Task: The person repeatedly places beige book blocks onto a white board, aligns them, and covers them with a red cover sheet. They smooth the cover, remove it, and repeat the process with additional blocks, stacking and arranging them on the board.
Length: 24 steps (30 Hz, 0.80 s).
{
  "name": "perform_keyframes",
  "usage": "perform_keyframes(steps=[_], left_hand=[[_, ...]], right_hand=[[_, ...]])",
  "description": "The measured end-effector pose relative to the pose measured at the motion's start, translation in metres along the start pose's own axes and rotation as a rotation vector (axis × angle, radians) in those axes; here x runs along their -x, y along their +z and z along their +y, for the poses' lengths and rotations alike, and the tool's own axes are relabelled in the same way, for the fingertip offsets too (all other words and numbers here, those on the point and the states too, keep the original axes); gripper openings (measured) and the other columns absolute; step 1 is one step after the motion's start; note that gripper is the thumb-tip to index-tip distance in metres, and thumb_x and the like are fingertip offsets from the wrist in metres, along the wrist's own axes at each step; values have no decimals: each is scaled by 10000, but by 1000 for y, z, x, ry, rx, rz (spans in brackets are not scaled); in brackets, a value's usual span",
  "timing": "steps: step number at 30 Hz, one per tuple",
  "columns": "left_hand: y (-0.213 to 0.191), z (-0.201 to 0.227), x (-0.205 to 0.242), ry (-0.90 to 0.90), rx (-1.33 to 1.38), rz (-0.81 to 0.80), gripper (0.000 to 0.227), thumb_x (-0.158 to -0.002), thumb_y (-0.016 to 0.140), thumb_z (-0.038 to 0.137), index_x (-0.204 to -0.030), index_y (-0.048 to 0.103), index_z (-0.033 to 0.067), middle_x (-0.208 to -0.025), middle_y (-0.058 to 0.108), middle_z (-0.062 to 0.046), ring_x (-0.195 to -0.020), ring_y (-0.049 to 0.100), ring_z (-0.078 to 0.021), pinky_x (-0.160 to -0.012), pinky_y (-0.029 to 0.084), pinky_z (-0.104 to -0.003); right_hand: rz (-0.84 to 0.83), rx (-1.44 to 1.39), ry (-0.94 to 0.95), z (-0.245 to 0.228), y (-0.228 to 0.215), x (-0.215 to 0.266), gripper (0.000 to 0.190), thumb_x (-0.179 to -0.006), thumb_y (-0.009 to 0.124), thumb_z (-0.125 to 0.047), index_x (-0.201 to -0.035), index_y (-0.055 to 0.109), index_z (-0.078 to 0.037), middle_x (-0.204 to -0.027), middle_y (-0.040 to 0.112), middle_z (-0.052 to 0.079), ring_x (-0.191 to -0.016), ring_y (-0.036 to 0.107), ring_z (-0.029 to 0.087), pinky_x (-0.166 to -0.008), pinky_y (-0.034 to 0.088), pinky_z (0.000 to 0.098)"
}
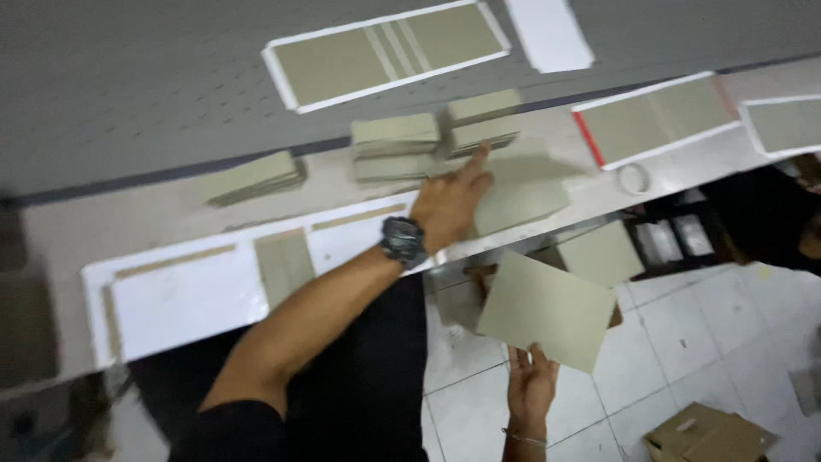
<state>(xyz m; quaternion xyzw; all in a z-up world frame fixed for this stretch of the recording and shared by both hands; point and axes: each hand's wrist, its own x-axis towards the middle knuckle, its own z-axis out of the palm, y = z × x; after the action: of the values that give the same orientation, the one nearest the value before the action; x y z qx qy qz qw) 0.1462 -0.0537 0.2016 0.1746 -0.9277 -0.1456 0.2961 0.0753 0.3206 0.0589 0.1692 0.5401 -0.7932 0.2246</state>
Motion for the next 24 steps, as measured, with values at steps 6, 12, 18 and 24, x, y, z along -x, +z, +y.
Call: perform_keyframes(steps=[6, 12, 18, 24], left_hand=[[-123, -60, 154, -551, 459, 514, 361, -1157, 544, 345, -1425, 648, 127, -1473, 596, -131, -1428, 563, -303, -1263, 419, -454], [-170, -54, 329, -1216, 1007, 787, 661, -1054, 655, 40, -1683, 457, 91, -1495, 517, -84, -1257, 569, -223, -1151, 517, -451], [-133, -49, 446, -1483, 1250, 1013, 628, -1000, 682, -54, -1588, 552, 126, -1457, 556, -112, -1182, 616, -304, -1079, 578, -521], [-6, -96, 534, -1541, 1351, 1122, 522, -969, 773, -44, -1453, 631, 88, -1430, 635, -119, -1201, 650, -283, -1152, 563, -564]], right_hand=[[-505, 177, 147, 89, 34, 32, 250, -1027, 706, -88, -1236, 625, -198, -858, 588, 14, -932, 616, 158, -863, 571, 425], [-438, 321, 342, 165, 109, 33, 160, -1089, 638, -25, -1227, 572, -69, -848, 408, 7, -777, 487, 188, -1150, 574, 587], [-416, 440, 388, 177, 171, 63, 226, -1052, 724, -78, -1124, 512, -109, -828, 451, -20, -743, 497, 149, -1096, 640, 488], [-348, 471, 349, 178, 198, 80, 311, -987, 794, -71, -1090, 502, -41, -961, 491, 68, -882, 564, 217, -1036, 674, 493]])
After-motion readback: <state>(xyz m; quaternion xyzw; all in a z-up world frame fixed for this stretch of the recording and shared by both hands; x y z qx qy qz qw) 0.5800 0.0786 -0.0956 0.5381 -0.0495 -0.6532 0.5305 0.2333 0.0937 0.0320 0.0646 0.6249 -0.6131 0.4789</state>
